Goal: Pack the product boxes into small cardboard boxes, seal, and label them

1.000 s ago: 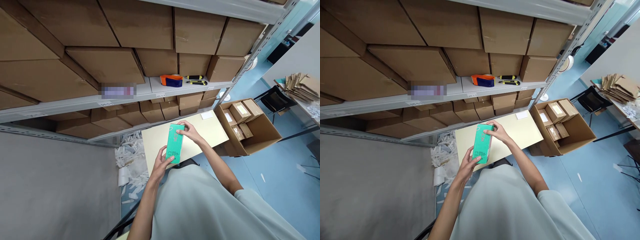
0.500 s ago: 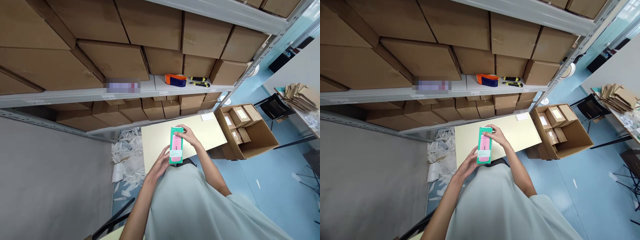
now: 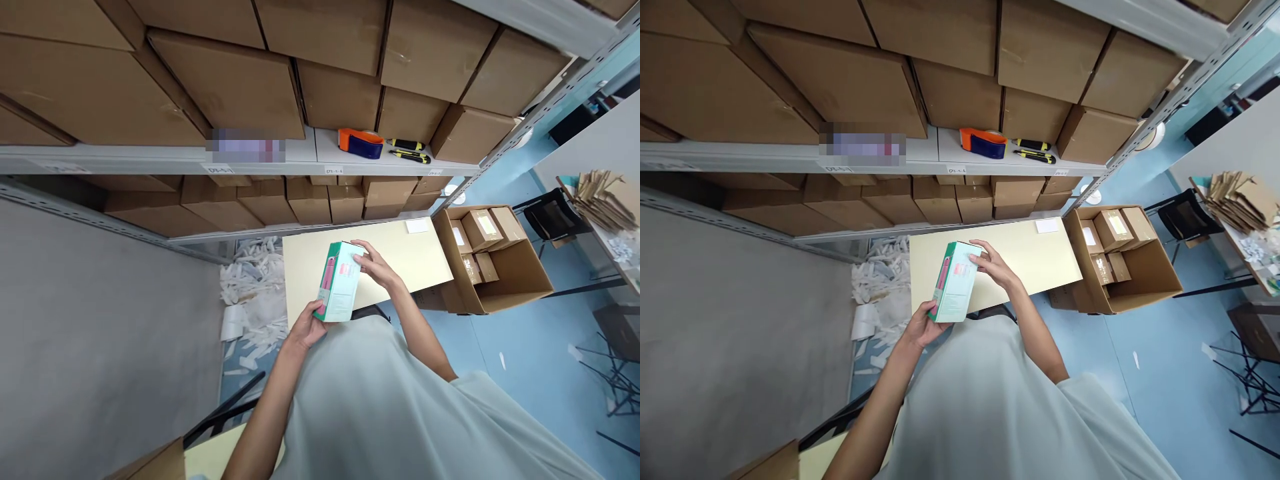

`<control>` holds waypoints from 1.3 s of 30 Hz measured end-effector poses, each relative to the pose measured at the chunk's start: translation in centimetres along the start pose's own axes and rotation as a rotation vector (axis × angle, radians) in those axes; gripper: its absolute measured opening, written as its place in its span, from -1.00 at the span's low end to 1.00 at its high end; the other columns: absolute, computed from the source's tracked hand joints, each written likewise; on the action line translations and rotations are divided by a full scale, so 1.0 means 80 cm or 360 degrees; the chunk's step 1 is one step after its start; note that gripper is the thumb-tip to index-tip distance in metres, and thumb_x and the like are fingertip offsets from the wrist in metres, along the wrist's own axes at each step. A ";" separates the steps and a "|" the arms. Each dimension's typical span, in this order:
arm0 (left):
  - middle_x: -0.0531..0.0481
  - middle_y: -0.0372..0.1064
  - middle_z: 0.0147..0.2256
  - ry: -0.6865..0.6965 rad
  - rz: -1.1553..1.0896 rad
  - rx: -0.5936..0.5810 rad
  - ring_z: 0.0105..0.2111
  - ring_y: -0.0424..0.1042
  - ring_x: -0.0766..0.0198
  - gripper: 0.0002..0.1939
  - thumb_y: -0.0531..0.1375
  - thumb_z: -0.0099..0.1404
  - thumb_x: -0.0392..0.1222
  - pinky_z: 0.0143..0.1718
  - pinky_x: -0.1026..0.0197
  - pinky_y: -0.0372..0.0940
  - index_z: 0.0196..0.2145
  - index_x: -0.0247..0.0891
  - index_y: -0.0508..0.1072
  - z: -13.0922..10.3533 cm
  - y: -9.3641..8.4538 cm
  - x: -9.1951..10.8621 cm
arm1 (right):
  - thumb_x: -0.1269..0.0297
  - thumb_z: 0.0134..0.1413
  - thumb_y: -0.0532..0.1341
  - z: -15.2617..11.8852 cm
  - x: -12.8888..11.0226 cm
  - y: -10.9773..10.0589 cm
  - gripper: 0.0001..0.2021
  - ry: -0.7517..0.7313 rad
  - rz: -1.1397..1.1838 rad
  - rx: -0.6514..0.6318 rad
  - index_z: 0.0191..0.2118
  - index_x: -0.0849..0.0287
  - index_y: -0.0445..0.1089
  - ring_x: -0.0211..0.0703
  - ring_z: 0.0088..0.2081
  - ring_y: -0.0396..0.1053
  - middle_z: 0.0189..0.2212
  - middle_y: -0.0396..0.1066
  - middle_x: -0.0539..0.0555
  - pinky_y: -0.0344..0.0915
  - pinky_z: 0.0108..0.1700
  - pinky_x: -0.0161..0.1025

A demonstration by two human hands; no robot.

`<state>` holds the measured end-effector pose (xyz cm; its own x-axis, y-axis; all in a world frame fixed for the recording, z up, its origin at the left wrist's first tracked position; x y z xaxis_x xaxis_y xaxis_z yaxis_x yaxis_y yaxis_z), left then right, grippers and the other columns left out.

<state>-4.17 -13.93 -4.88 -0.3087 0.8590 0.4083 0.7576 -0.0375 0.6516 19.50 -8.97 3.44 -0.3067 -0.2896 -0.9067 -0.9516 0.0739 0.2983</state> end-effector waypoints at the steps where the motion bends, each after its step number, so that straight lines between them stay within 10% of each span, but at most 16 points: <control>1: -0.17 0.75 -0.10 -0.0032 -0.0024 0.0003 -0.16 0.75 -0.03 -0.31 0.43 0.19 -0.12 -0.20 0.08 0.66 0.27 -0.26 0.56 -0.001 -0.002 -0.001 | -0.19 0.03 0.61 0.001 0.002 0.001 -0.29 0.0003 0.0028 0.0001 0.22 -0.06 0.48 -0.09 -0.04 0.55 -0.11 0.57 -0.01 0.54 -0.01 -0.22; 11: -0.22 0.69 0.17 0.0333 0.0692 0.0168 0.01 0.76 -0.10 -0.03 0.72 0.04 0.12 -0.15 0.12 0.63 0.30 -0.04 0.44 -0.020 0.020 0.038 | -0.13 -0.02 0.60 0.008 0.013 0.000 -0.44 -0.0135 -0.0262 0.0343 0.01 0.04 0.55 -0.16 -0.11 0.54 -0.04 0.54 0.04 0.57 -0.11 -0.26; 22: -0.25 0.71 0.16 0.0133 0.0175 -0.0086 0.09 0.74 -0.16 -0.27 0.63 0.18 0.01 -0.07 0.08 0.67 0.25 -0.18 0.61 -0.018 -0.001 0.026 | -0.22 0.00 0.65 0.003 -0.004 -0.002 -0.28 -0.0014 -0.0010 -0.0022 0.21 -0.06 0.55 -0.05 0.03 0.58 0.06 0.61 0.07 0.63 -0.07 -0.23; 31: -0.08 0.75 -0.09 0.0247 0.0030 0.0453 -0.11 0.78 0.21 -0.75 0.48 0.37 -0.36 0.08 0.21 0.66 -0.04 -0.23 0.59 0.011 -0.011 0.025 | -0.15 -0.07 0.64 0.012 0.009 -0.025 -0.32 -0.0142 -0.0318 0.0514 0.11 -0.01 0.53 -0.12 -0.10 0.59 0.04 0.50 0.07 0.66 -0.07 -0.16; 39: -0.10 0.77 -0.12 0.0047 0.0174 0.0469 -0.09 0.80 0.18 -0.65 0.43 0.38 -0.49 0.15 0.17 0.66 0.04 -0.21 0.58 0.043 -0.003 0.011 | -0.08 0.22 0.61 -0.005 -0.008 -0.021 -0.43 -0.0075 -0.1148 0.0808 0.27 -0.13 0.59 -0.07 0.00 0.57 0.14 0.46 0.08 0.53 0.35 0.02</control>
<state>-2.65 -11.41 -6.83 -0.2295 0.8428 0.4869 0.9199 0.0243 0.3915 21.34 -9.29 3.66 0.3820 -0.3907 -0.8375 -0.8040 0.3064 -0.5096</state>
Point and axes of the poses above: each hand's wrist, its own z-axis towards the middle knuckle, its own y-axis out of the palm, x = y × z, the point moved 5 cm from there along z, towards the middle knuckle
